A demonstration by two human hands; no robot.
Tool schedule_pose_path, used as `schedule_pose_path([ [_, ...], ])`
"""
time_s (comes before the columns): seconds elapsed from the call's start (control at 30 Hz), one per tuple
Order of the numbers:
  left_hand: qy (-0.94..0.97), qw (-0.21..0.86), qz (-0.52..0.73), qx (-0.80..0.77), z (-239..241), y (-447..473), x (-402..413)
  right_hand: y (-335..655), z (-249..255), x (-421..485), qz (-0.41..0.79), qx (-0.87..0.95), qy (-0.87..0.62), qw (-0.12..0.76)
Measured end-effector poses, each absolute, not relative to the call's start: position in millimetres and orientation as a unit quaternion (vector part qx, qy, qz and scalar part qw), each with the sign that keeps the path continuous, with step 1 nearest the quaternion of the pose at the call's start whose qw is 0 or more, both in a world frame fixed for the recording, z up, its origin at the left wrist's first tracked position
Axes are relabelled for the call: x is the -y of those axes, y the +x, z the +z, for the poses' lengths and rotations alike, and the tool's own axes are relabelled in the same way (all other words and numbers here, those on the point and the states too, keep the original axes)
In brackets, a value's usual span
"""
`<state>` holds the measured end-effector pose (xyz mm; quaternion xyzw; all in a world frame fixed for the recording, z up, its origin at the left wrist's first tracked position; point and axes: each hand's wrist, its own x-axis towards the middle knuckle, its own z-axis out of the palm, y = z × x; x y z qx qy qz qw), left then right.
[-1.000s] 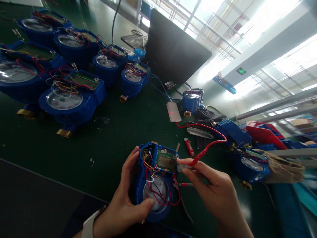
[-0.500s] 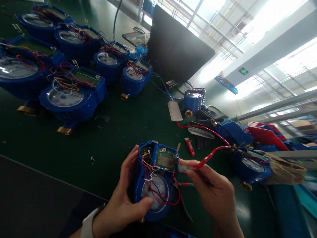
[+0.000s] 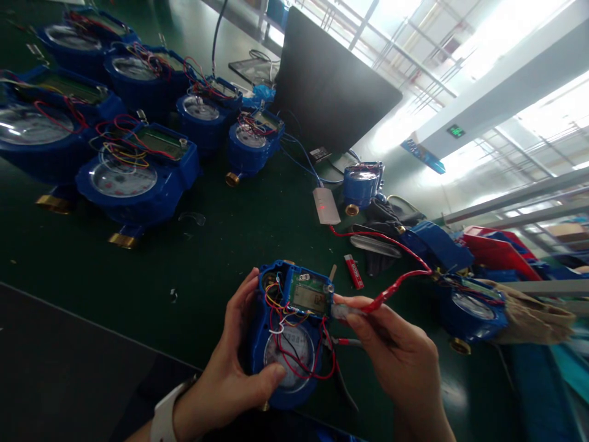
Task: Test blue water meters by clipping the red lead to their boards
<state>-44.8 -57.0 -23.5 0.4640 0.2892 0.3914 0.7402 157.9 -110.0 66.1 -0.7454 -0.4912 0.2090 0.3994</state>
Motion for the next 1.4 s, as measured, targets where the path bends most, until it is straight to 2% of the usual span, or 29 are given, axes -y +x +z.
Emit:
schedule_pose_path([
  [0.17, 0.466, 0.737, 0.397, -0.287, -25, -46, 57, 160, 65, 110, 0.226, 0.510, -0.731, 0.394],
  [0.47, 0.470, 0.732, 0.398, -0.291, -23, -46, 57, 149, 71, 110, 0.254, 0.435, -0.715, 0.485],
  [0.83, 0.531, 0.689, 0.389, -0.303, -25, -47, 54, 156, 59, 112, 0.320, 0.389, -0.667, 0.549],
  [0.9, 0.560, 0.661, 0.388, -0.314, -27, -50, 55, 159, 56, 114, 0.333, 0.382, -0.654, 0.562],
  [1.0, 0.634, 0.560, 0.409, -0.343, -24, -59, 54, 162, 55, 116, 0.338, 0.392, -0.635, 0.573],
  [1.2, 0.790, 0.347, 0.425, -0.272, 23, -60, 33, 152, 63, 115, 0.422, 0.341, -0.562, 0.624],
  [1.27, 0.813, 0.327, 0.417, -0.242, 39, -51, 27, 146, 65, 116, 0.457, 0.303, -0.542, 0.637],
  [1.4, 0.799, 0.386, 0.411, -0.208, 51, -34, 23, 137, 67, 120, 0.521, 0.264, -0.502, 0.638],
])
